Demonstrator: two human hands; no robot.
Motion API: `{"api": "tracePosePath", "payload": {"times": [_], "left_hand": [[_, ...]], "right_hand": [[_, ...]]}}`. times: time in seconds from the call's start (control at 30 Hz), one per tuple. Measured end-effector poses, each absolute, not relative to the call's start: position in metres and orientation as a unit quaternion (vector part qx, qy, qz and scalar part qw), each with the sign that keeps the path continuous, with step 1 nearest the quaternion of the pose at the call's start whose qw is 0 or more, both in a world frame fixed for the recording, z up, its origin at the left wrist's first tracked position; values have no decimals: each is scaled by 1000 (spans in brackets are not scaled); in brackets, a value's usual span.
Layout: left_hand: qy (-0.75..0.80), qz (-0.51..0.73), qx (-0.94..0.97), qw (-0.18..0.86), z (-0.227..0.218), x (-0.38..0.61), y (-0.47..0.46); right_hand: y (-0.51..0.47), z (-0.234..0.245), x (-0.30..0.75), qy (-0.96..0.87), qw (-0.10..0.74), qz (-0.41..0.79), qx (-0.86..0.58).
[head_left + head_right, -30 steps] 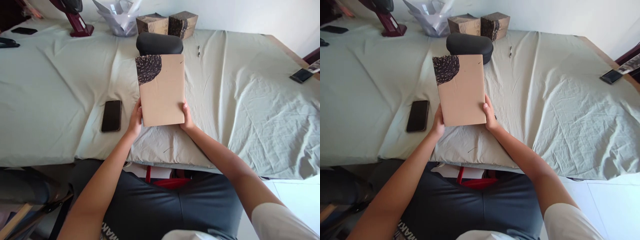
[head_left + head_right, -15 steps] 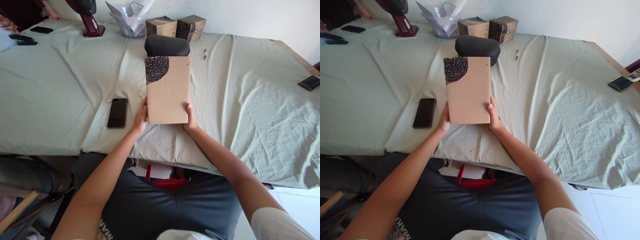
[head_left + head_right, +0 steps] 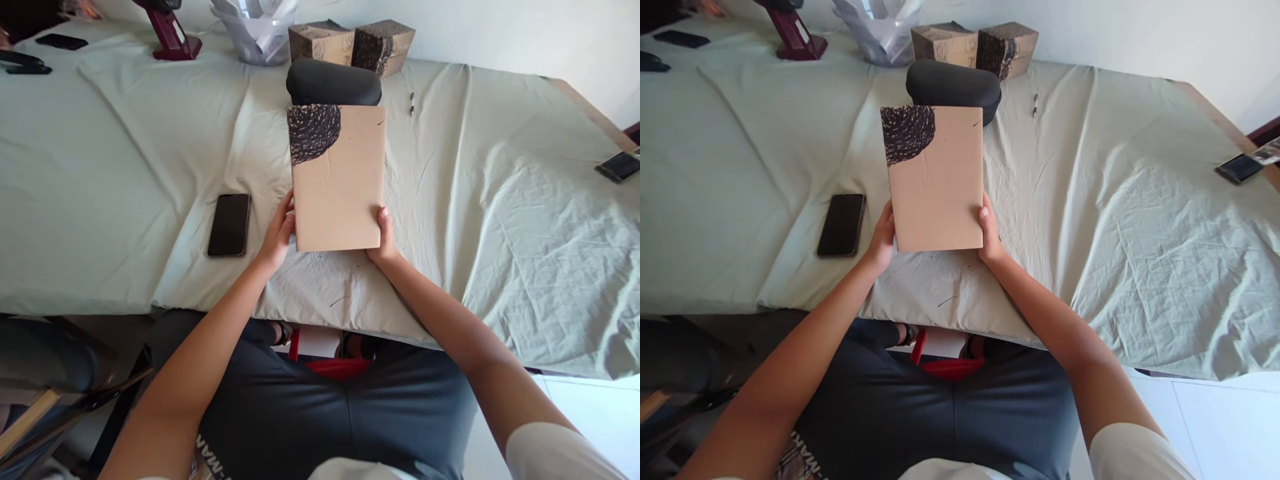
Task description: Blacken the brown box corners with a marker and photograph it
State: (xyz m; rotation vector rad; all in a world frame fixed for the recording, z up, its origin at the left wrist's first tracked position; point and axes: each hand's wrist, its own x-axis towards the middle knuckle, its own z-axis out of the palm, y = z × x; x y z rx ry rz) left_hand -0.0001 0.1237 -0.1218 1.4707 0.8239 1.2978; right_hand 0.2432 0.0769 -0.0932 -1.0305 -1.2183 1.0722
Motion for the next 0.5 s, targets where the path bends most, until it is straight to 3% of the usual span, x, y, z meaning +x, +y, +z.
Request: {"api": "tracePosePath", "payload": {"times": [0.5], "left_hand": [[350,524,603,489,-119,-6,128]], "right_hand": [[78,-99,245,-472,604,482,-425]]}}
